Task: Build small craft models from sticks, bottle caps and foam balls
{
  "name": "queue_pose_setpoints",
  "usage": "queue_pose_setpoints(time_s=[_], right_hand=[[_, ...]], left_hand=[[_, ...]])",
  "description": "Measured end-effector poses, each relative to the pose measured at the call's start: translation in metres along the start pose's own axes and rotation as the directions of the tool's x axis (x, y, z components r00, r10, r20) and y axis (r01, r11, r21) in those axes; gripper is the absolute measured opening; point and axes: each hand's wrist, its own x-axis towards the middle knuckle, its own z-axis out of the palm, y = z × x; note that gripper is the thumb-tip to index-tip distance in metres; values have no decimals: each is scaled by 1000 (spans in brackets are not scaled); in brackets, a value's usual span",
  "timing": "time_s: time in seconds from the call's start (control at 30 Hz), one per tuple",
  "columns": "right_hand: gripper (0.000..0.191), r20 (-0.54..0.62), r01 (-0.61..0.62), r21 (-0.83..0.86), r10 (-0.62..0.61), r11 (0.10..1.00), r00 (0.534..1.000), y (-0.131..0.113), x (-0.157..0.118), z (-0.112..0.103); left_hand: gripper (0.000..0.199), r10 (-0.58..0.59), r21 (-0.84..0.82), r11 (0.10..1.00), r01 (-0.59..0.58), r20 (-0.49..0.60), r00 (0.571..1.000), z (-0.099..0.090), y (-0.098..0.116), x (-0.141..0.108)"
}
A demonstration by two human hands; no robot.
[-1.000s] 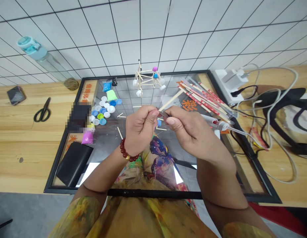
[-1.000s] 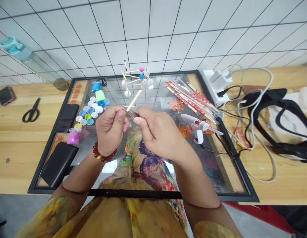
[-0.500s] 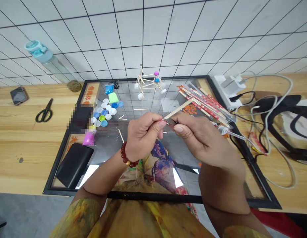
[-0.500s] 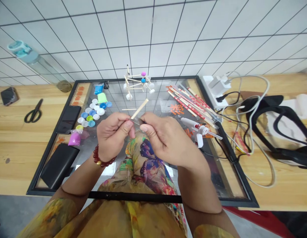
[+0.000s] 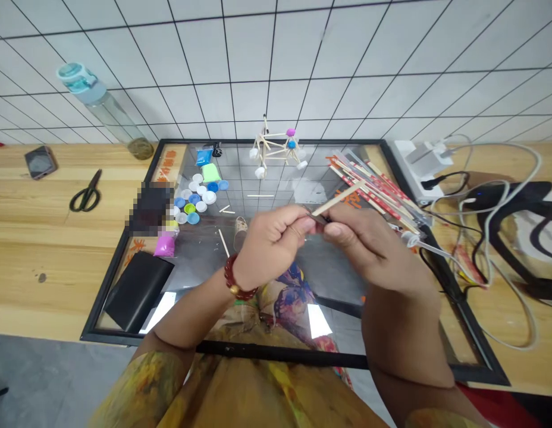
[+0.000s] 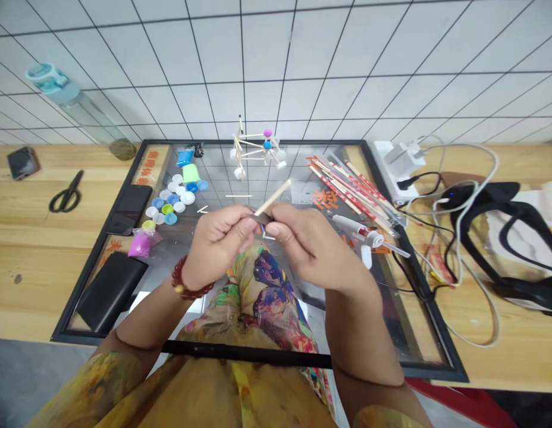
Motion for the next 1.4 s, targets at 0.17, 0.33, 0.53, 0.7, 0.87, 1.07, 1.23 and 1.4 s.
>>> queue_pose_setpoints(time_s=[0.17,0.33,0.53,0.7,0.87,1.07,1.23,1.4], right_hand=[[28,132,43,87,-55,995,990,5,-3,-21],[36,-14,-147,-71,146,987,989,1,2,5],[39,-29,-90,-27,89,996,996,9,7,12],[39,104,-17,113,5,993,995,13,0,-12],[45,-31,-146,-80,144,986,989,14,3,-3],[46,-144,-178,-118,161,977,976,8,5,7],[43,-148,-174,-161,150,972,978,5,5,11],[35,-4,10,-41,-11,999,1000,6,1,-2]], left_hand=[[38,-211,-416,810,414,451,867,-3,4,4],[28,-38,168,984,54,-96,995,5,-8,3],[33,-101,42,994,102,-15,995,-5,-7,7],[41,-230,-437,782,445,461,857,-5,-1,8],[32,-41,35,998,45,-83,996,9,-13,6],[28,368,594,780,-199,-177,913,12,-27,3],[35,366,616,763,-197,-160,917,7,-22,5],[42,30,123,991,-45,121,992,-13,-6,7]])
